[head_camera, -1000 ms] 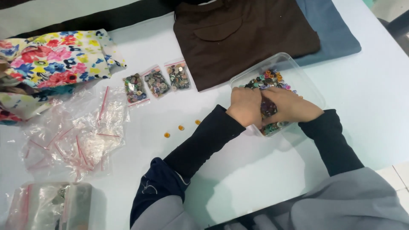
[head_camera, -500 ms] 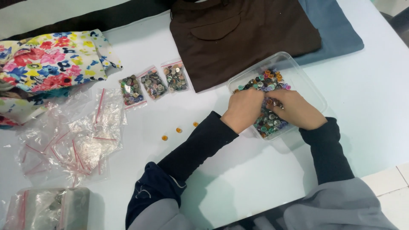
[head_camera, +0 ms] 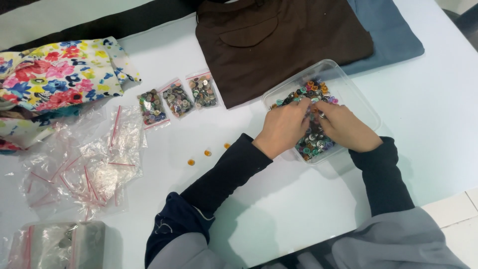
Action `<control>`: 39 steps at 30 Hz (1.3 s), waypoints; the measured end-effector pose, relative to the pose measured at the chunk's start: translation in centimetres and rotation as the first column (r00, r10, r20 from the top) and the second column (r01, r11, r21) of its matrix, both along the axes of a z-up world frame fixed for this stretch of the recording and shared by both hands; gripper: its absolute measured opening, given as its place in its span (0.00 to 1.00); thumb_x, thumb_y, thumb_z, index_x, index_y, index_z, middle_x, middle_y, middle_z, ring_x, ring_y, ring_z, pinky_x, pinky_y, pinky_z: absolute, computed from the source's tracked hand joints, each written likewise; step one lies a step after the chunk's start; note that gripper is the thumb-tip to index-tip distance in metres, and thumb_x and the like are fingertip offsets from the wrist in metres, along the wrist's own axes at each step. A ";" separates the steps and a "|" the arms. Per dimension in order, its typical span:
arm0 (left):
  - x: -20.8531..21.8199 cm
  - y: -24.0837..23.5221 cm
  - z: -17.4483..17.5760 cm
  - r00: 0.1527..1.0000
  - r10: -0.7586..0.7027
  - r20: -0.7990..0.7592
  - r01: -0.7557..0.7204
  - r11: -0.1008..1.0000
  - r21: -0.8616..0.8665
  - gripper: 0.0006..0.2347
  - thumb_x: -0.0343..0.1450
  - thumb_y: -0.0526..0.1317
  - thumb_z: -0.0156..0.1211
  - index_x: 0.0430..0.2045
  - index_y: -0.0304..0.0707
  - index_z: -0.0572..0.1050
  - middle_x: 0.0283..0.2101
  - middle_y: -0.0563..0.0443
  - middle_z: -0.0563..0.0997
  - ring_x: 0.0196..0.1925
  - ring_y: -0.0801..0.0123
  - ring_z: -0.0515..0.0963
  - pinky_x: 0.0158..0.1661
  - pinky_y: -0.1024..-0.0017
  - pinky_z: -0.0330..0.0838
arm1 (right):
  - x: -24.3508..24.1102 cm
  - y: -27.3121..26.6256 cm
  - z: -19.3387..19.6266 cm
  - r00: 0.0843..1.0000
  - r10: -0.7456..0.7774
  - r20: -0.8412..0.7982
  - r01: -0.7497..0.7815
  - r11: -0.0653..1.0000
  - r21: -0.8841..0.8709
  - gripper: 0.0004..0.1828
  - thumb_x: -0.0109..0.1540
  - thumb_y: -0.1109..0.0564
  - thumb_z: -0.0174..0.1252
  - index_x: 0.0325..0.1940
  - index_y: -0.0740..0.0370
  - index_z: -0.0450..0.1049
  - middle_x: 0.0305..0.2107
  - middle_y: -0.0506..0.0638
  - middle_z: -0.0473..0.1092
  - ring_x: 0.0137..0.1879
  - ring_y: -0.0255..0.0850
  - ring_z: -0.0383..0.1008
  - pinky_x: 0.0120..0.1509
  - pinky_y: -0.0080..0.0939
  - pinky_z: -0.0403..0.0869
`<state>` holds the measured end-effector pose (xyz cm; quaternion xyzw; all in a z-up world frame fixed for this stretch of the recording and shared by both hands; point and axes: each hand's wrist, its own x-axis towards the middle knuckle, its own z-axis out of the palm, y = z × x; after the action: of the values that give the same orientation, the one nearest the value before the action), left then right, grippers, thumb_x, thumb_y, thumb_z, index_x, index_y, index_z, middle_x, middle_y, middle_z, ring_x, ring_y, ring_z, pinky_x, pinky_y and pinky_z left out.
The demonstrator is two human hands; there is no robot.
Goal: The person sorts buttons from a clear container onto a white table, then places them into small ziplock bags. They handle black and orange buttons, arranging them on the table before bagging them. The workspace includes additional bags, a floral cloth, and folded garments.
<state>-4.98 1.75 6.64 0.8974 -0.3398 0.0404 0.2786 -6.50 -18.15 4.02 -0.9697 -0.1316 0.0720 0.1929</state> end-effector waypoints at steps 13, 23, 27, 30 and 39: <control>0.3 -0.2 -1.5 1.000 -0.007 0.010 0.008 1.000 -0.019 0.04 0.68 0.35 0.59 0.33 0.36 0.76 0.25 0.45 0.78 0.25 0.63 0.82 0.26 0.71 0.74 | -0.7 1.2 2.6 0.999 -0.008 -0.036 0.012 0.993 0.119 0.14 0.69 0.60 0.47 0.56 0.63 0.73 0.22 0.63 0.75 0.37 0.60 0.80 0.42 0.55 0.74; 1.0 -1.7 -4.5 0.977 0.088 0.195 -0.128 0.970 0.206 0.02 0.62 0.32 0.65 0.23 0.37 0.79 0.21 0.50 0.76 0.21 0.65 0.74 0.28 0.70 0.57 | -1.6 1.9 4.5 0.996 -0.036 0.078 0.011 0.955 0.296 0.26 0.67 0.69 0.44 0.71 0.69 0.64 0.45 0.70 0.74 0.52 0.61 0.76 0.61 0.60 0.70; 1.6 -1.9 -6.0 0.983 0.065 0.171 -0.106 0.964 0.245 0.04 0.60 0.31 0.65 0.14 0.40 0.77 0.14 0.54 0.74 0.16 0.68 0.71 0.27 0.71 0.54 | -1.4 1.3 3.2 0.998 -0.027 0.053 0.009 0.951 0.310 0.32 0.62 0.76 0.43 0.70 0.69 0.65 0.50 0.69 0.73 0.50 0.59 0.78 0.56 0.61 0.73; 1.6 -2.0 -6.2 0.984 0.063 0.165 -0.101 0.967 0.236 0.05 0.60 0.30 0.65 0.13 0.38 0.77 0.13 0.53 0.74 0.16 0.67 0.71 0.27 0.71 0.54 | -1.4 1.2 2.6 0.996 -0.014 0.088 -0.005 0.977 0.215 0.23 0.64 0.72 0.51 0.63 0.67 0.73 0.44 0.66 0.76 0.46 0.58 0.80 0.53 0.54 0.76; 1.7 -1.4 -4.9 0.985 0.042 0.165 -0.073 0.980 0.185 0.04 0.61 0.37 0.67 0.17 0.40 0.78 0.13 0.54 0.74 0.16 0.67 0.73 0.26 0.70 0.55 | -1.1 1.3 3.0 0.993 -0.010 0.117 -0.016 0.975 0.220 0.17 0.61 0.68 0.62 0.54 0.65 0.79 0.37 0.62 0.79 0.42 0.56 0.81 0.47 0.50 0.79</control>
<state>-3.29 0.38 1.79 0.9232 -0.3373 0.0876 0.1619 -7.60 -16.84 6.98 -0.9446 -0.1513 0.0002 0.2912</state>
